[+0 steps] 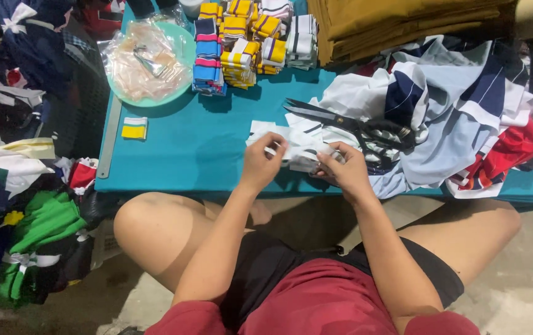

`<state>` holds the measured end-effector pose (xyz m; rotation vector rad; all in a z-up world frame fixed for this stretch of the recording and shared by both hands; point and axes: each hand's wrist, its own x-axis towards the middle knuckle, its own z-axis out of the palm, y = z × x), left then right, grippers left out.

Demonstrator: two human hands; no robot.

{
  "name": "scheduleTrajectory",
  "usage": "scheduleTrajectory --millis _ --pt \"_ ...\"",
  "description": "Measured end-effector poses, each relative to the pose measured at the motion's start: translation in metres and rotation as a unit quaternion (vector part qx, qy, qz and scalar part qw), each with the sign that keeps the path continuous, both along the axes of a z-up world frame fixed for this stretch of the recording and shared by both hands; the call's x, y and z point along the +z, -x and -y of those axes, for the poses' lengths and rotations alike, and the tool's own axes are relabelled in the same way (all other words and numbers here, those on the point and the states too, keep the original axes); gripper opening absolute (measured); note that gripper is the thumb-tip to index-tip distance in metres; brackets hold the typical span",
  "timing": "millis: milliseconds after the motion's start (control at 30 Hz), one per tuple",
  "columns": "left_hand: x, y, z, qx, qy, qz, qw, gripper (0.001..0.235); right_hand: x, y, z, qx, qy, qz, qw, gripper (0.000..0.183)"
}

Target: The person sits on the floor and uses large shears to cut a white and blue striped shirt into strips. They fold the cut fabric and place it on a stack of similar items on the table.

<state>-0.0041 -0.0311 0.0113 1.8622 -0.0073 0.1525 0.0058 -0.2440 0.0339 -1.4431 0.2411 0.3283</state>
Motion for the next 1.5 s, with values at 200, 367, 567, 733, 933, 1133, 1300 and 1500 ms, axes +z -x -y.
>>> scheduleTrajectory --millis 200,367,567,733,933,1133,1300,1500 --pt "0.0 -0.004 -0.035 0.021 -0.306 0.035 0.951 0.045 0.009 -0.006 0.028 0.016 0.031 0.058 0.998 0.017" --pt "-0.003 -0.012 -0.052 -0.002 -0.24 0.069 0.968 0.005 0.009 -0.008 0.046 -0.009 0.053 0.058 0.997 0.021" --pt "0.026 -0.006 -0.069 0.025 0.003 0.062 0.998 0.019 0.001 -0.007 0.038 -0.017 0.017 0.03 0.999 0.022" --pt "0.037 0.003 -0.086 0.048 -0.084 0.05 0.994 0.021 0.007 -0.006 0.026 -0.062 0.039 0.017 0.997 0.021" --pt "0.021 0.005 -0.113 0.166 -0.248 0.03 0.954 0.024 0.009 -0.002 0.02 -0.026 0.045 0.007 0.999 0.019" --pt "-0.01 0.001 -0.067 0.227 -0.303 0.081 0.922 0.034 0.003 -0.001 0.004 0.02 0.077 0.027 0.996 0.013" --pt "-0.018 0.011 0.026 -0.025 -0.162 0.141 0.976 0.042 -0.009 0.0 0.006 0.036 0.093 0.025 0.995 0.016" --pt "-0.035 0.015 0.058 -0.035 -0.051 0.122 0.991 0.029 0.014 0.002 0.007 0.052 0.051 0.02 0.997 0.014"
